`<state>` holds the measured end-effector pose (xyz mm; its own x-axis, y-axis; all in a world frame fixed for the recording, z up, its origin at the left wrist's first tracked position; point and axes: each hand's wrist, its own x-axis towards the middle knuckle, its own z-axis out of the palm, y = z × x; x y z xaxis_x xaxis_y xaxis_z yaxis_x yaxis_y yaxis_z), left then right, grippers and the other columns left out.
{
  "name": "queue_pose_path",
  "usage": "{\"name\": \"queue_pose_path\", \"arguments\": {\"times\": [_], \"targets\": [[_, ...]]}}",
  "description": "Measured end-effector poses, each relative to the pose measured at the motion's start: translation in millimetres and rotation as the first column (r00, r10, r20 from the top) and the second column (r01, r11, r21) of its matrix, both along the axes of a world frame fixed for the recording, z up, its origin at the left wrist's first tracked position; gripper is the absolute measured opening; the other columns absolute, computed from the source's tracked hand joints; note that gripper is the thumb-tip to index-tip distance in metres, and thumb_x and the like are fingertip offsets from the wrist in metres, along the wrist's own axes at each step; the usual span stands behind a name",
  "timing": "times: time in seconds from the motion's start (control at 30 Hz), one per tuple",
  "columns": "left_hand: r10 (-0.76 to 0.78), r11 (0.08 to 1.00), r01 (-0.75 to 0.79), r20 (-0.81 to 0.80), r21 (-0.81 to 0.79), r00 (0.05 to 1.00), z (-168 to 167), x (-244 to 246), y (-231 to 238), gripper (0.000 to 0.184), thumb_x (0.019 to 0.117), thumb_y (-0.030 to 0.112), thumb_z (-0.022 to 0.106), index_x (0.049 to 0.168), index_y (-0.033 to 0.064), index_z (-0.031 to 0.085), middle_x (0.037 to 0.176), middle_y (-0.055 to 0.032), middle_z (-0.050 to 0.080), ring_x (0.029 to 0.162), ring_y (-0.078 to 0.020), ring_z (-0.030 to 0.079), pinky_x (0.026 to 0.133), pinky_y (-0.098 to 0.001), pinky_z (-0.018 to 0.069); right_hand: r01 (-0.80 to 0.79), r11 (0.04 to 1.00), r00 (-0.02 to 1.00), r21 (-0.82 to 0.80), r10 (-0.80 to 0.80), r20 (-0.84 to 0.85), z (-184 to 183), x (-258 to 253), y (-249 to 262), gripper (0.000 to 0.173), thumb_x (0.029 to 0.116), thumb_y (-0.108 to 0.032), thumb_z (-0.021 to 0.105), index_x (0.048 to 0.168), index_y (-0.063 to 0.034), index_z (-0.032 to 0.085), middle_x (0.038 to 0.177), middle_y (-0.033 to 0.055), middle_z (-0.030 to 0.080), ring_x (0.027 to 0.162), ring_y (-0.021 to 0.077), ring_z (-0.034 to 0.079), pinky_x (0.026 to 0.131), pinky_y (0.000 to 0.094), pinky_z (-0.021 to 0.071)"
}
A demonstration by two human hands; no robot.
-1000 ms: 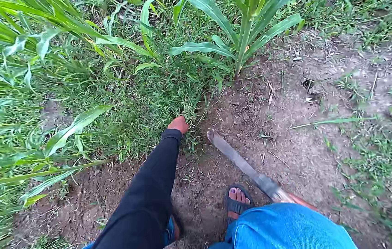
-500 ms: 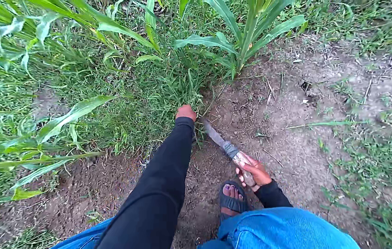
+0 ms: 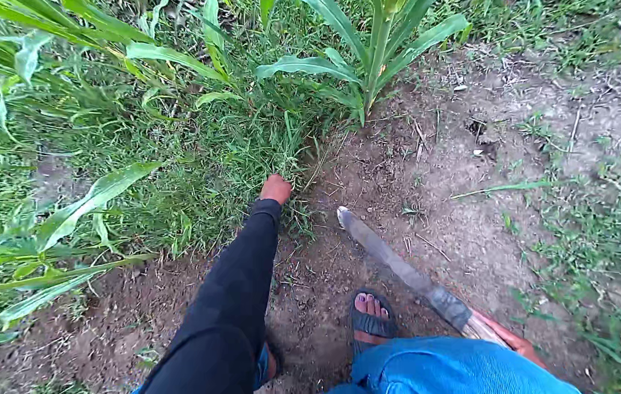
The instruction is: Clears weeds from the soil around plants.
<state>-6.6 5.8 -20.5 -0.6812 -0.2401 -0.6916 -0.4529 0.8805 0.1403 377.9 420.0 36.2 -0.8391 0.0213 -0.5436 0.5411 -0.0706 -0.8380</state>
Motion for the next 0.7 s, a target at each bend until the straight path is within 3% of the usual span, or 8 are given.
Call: {"name": "queue_pose_path", "arguments": {"times": [0.1,0.23,0.33,0.43,0.5,0.6,0.63,0.7], "targets": [[0.026,1.0,-0.026,0.016,0.002,1.0,-1.9,6.0,-4.7,0.038,0.0984,0.02,0.063,0.12,-0.0114,0.061,0.122,-0.036,0.063,0.117,-0.0505,0.063,0.096,-0.0698,0.0495,0.075,0.993,0.988,-0.091,-0.062,0.144,9.0,10.6,5.3,0.069,0.0801,-0.018,0.076,0.142,0.0024,0.054,0.126,-0.0023,0.072,0.11,0.0022,0.068,0.1,0.023,0.0544],[0.016,1.0,-0.016,0.013,0.0,1.0,-3.3,-0.3,-4.5,0.038,0.1007,0.021,0.06,0.121,-0.0113,0.061,0.124,-0.0352,0.063,0.119,-0.0493,0.062,0.097,-0.0685,0.0489,0.025,0.99,0.959,-0.14,0.016,0.285,-18.6,-121.4,-96.2,0.074,0.0817,-0.016,0.069,0.151,-0.0034,0.046,0.081,0.0046,0.068,0.052,0.0129,0.06,0.048,0.0316,0.0546],[0.098,0.995,-0.099,-0.046,-0.008,0.994,-7.3,5.6,-1.1,0.037,0.0992,0.022,0.063,0.118,-0.0102,0.063,0.121,-0.0341,0.065,0.117,-0.0488,0.064,0.096,-0.0682,0.05,-0.043,0.994,0.974,-0.101,0.064,0.218,-31.4,-214.0,-173.7,0.069,0.0868,-0.004,0.075,0.151,-0.0029,0.048,0.091,0.0138,0.07,0.052,0.0167,0.06,0.046,0.0338,0.0542],[0.172,0.985,-0.173,-0.077,-0.007,0.982,-5.5,13.0,-0.2,0.036,0.0984,0.022,0.063,0.115,-0.0097,0.064,0.119,-0.0332,0.066,0.116,-0.0481,0.065,0.094,-0.0679,0.0508,-0.288,0.955,0.953,0.077,0.278,0.121,-12.4,-236.4,-170.3,0.071,0.0864,-0.007,0.077,0.151,-0.0047,0.048,0.11,0.0169,0.07,0.063,0.0182,0.066,0.055,0.0342,0.0587],[0.171,0.985,-0.171,-0.097,0.009,0.98,0.4,7.8,5.1,0.034,0.0987,0.019,0.064,0.113,-0.0114,0.064,0.12,-0.0343,0.065,0.116,-0.0483,0.064,0.096,-0.0676,0.0501,-0.6,0.667,0.776,0.442,0.619,0.12,25.5,-257.8,-161.8,0.069,0.091,-0.017,0.071,0.155,-0.0124,0.046,0.118,0.0232,0.07,0.093,0.0311,0.072,0.083,0.0487,0.0584],[0.114,0.992,-0.109,-0.09,0.061,0.989,10.7,60.5,1.9,0.039,0.0977,0.015,0.066,0.126,-0.0108,0.059,0.123,-0.0364,0.062,0.118,-0.0509,0.062,0.097,-0.0689,0.0499,-0.613,0.172,0.449,0.771,0.879,0.161,67.9,-247.8,-159.7,0.073,0.0893,-0.011,0.065,0.158,-0.0185,0.042,0.097,0.0303,0.067,0.077,0.0484,0.069,0.064,0.0619,0.0536],[0.118,0.991,-0.113,-0.073,0.076,0.99,12.7,83.0,-3.0,0.043,0.0979,0.015,0.066,0.132,-0.0096,0.057,0.127,-0.0356,0.061,0.121,-0.0497,0.06,0.101,-0.0672,0.048,-0.568,0.163,0.444,0.807,0.886,0.133,70.3,-241.5,-153.7,0.073,0.0871,-0.011,0.066,0.157,-0.0191,0.045,0.094,0.0303,0.066,0.072,0.0488,0.068,0.059,0.0619,0.0531],[0.203,0.979,-0.203,-0.017,0.028,0.979,16.3,125.6,-21.8,0.048,0.1007,0.012,0.061,0.142,-0.01,0.051,0.141,-0.0343,0.055,0.135,-0.0452,0.053,0.114,-0.0588,0.0418,-0.475,0.36,0.575,0.803,0.818,-0.027,50.3,-222.1,-129.5,0.068,0.0834,-0.015,0.07,0.15,-0.0165,0.055,0.091,0.0266,0.07,0.071,0.0456,0.069,0.059,0.062,0.0546]]}}
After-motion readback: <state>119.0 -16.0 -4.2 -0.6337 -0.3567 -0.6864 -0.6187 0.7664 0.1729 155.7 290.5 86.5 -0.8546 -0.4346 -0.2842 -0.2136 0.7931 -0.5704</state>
